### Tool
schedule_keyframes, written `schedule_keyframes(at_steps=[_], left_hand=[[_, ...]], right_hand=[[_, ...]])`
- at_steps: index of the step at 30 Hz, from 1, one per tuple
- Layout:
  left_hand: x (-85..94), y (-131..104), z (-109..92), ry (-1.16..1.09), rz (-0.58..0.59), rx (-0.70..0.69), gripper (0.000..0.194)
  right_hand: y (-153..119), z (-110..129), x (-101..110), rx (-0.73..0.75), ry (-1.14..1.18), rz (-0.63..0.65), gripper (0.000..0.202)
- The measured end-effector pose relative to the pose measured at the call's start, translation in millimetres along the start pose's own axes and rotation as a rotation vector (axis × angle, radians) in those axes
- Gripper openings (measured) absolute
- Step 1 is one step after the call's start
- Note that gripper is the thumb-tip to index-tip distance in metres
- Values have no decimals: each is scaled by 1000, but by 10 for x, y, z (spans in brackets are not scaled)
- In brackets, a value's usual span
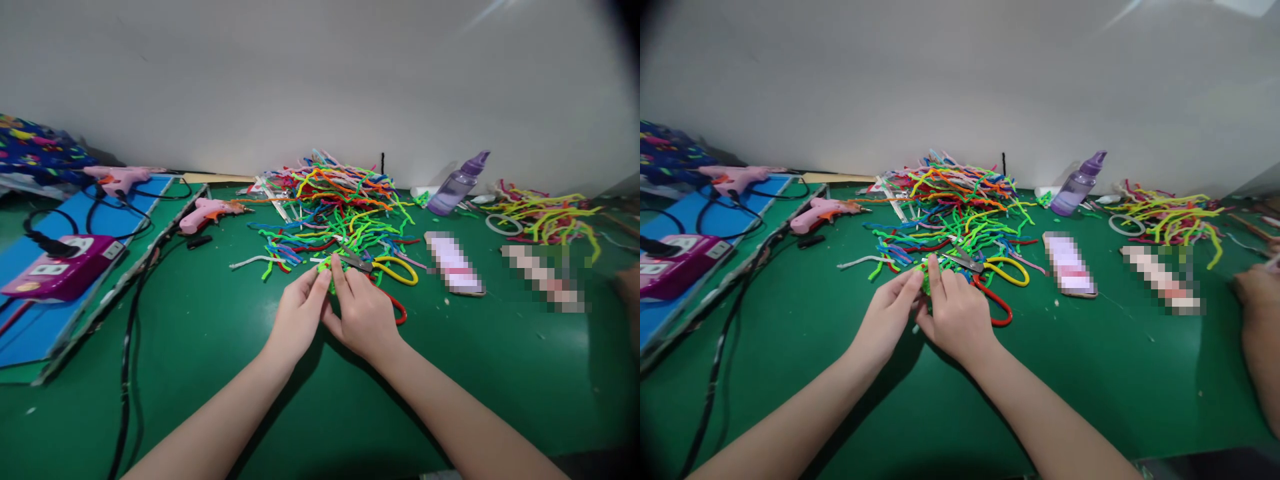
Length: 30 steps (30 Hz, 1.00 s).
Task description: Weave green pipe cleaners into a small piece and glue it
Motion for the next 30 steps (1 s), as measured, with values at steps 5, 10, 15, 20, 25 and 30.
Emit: schedule_keyframes(at_steps=[5,10,15,20,25,30], left_hand=[[32,40,-17,66,23,-17,24],[106,86,-104,-60,66,17,28],[155,94,-198,34,123,55,35],[193,111,-218,131,91,17,36],[262,173,-185,32,-27,-65,30],[305,271,-56,-30,-233,-195,32]], right_hand=[[-18,-1,18,-51,184,41,66],[-18,-127,110,-150,600,-113,53],[2,-279,139,-146,659,-157,68],[28,-348,187,-16,627,-102,65],[1,-625,195,-322,589,-79,36],[-92,-856,39,-350,255,238,27]])
Point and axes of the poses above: each hand's wrist, its own y-axis towards the middle knuckle, its own x-axis out of the back of the hand, z = x × y, the point moved 2 cm from there along y, towards the middle knuckle, and after that the axes turned 9 degrees about x, right-handed, at the moved point
